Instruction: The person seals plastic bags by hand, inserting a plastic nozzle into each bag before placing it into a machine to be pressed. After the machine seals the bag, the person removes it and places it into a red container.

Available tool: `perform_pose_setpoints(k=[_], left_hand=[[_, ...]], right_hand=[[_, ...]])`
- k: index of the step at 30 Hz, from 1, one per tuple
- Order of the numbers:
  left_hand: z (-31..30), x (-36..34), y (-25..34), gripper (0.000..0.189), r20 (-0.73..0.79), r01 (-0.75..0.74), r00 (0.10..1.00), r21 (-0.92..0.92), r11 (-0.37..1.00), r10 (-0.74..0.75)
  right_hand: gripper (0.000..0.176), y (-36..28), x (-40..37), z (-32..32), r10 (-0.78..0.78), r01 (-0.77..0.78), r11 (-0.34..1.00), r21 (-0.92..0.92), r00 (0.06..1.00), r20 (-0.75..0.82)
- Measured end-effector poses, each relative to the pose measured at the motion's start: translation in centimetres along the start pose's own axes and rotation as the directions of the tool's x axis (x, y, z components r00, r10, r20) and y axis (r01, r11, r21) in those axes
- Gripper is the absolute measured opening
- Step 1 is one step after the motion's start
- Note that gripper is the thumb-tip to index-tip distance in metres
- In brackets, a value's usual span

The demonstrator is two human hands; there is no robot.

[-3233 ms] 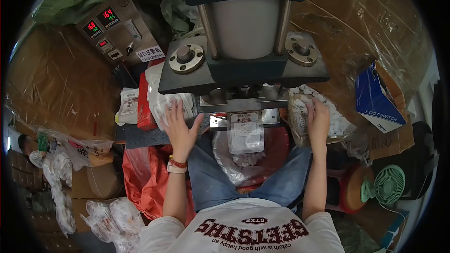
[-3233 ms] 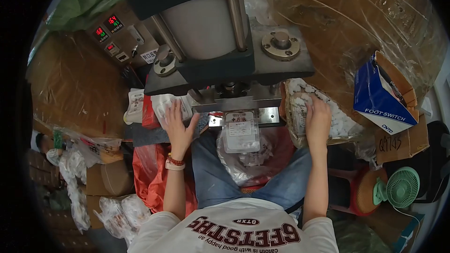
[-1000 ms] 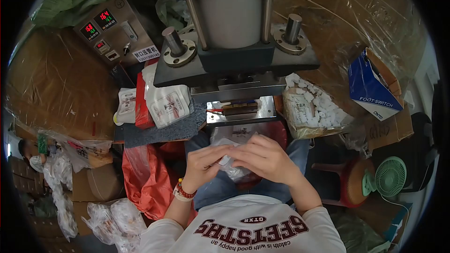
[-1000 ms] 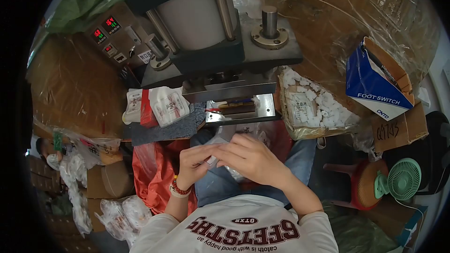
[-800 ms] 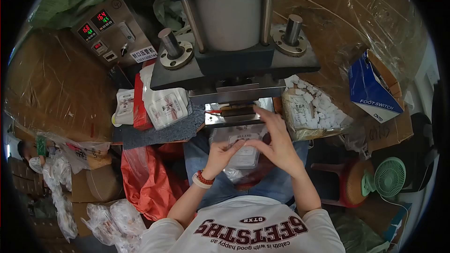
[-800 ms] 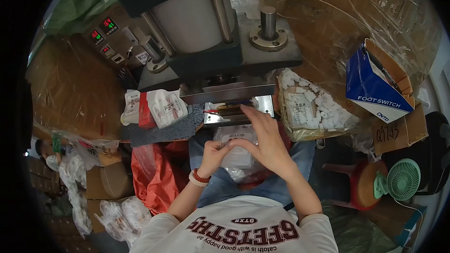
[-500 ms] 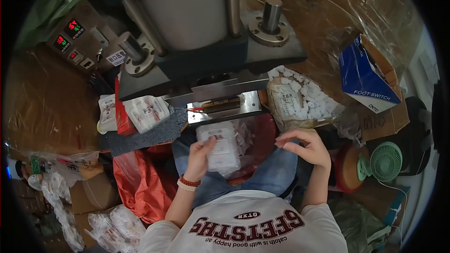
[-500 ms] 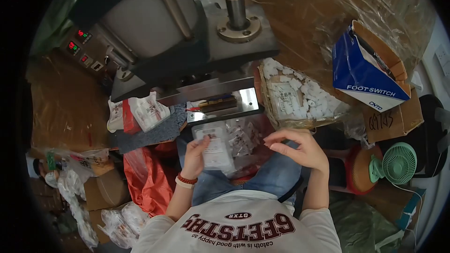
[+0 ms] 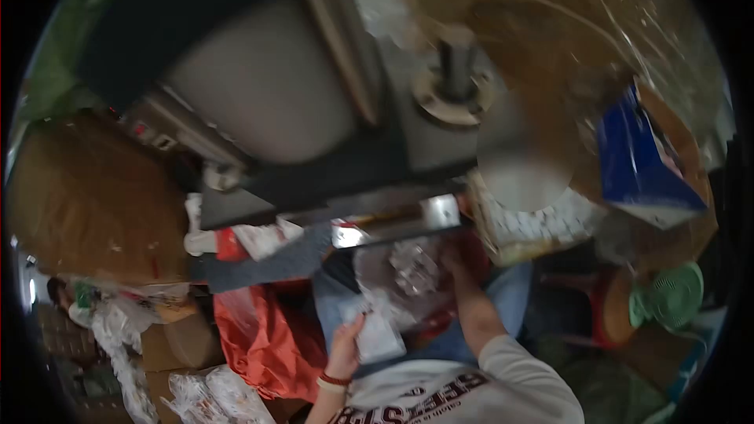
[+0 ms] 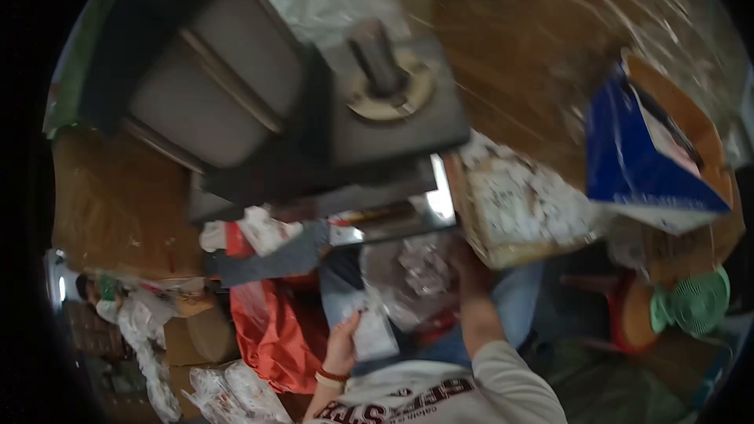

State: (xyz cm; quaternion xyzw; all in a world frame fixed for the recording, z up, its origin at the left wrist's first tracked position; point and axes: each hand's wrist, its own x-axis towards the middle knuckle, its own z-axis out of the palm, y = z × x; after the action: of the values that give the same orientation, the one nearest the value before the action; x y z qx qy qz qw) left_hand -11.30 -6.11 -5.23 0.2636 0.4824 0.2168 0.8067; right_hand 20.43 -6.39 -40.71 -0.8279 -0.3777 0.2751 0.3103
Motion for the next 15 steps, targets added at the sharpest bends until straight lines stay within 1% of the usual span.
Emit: perform_pose_setpoints(k=[1,2,3,4,5,6,7,8,9,11,12,13,15], left_hand=[[-0.9,-0.1,-0.8,0.026,-0.031,0.003,0.999,-0.084,0.996,-0.006],[-0.8,-0.8,-0.8,0.028,-0.086,0.030,0.996,-0.109,0.994,-0.039],[-1.3,-1.2,-0.9,0.030,-0.109,0.065,0.991,-0.118,0.991,-0.078],[-1.8,-1.3,-0.9,0.031,-0.127,0.120,0.982,-0.134,0.984,-0.138],[-2.0,-1.4,-0.2,0.031,-0.161,0.049,0.984,-0.158,0.986,-0.075],[-2.2,-1.7,0.1,0.031,-0.046,0.071,0.995,-0.234,0.970,-0.084],[-2.2,-1.8,0.1,0.032,0.087,0.119,0.991,-0.295,0.948,-0.098],[-1.9,-1.9,0.0,0.032,0.229,0.191,0.967,-0.342,0.920,-0.115],[-1.3,-1.5,-0.3,0.032,0.233,0.197,0.965,-0.349,0.916,-0.119],[0.5,-0.5,0.0,0.034,-0.037,0.209,0.976,-0.146,0.967,-0.216],[1.5,-0.3,0.0,0.033,0.027,0.178,0.984,-0.144,0.973,-0.176],[2.1,-0.3,-0.3,0.033,0.028,0.176,0.984,-0.149,0.973,-0.174],[2.7,-0.2,-0.4,0.034,0.169,0.193,0.971,-0.124,0.973,-0.171]], right_hand=[[0.032,3.1,0.6,2.4,-0.572,0.624,0.781,-0.007,0.711,-0.409],[0.032,-8.3,7.6,1.7,-0.643,0.719,0.694,0.029,0.638,-0.423],[0.032,-17.8,9.9,0.9,-0.699,0.789,0.606,0.099,0.588,-0.408],[0.032,-24.6,9.6,-0.9,-0.743,0.834,0.526,0.165,0.545,-0.387],[0.032,-24.6,6.8,-0.9,-0.776,0.856,0.468,0.222,0.518,-0.360],[0.032,-24.5,5.0,-0.3,-0.798,0.860,0.436,0.267,0.506,-0.328],[0.032,-24.7,5.4,-0.1,-0.810,0.855,0.424,0.299,0.505,-0.297],[0.032,-24.2,5.7,-0.2,-0.816,0.844,0.428,0.324,0.515,-0.263],[0.032,-23.4,5.7,-0.3,-0.816,0.827,0.442,0.347,0.531,-0.227],[0.032,-21.9,5.5,-0.7,-0.813,0.791,0.473,0.388,0.561,-0.154],[0.032,-21.4,5.3,-0.5,-0.812,0.774,0.484,0.409,0.571,-0.120],[0.032,-20.7,4.7,-0.2,-0.811,0.756,0.493,0.430,0.578,-0.087],[0.032,-19.2,3.7,0.2,-0.810,0.722,0.505,0.472,0.586,-0.031]])
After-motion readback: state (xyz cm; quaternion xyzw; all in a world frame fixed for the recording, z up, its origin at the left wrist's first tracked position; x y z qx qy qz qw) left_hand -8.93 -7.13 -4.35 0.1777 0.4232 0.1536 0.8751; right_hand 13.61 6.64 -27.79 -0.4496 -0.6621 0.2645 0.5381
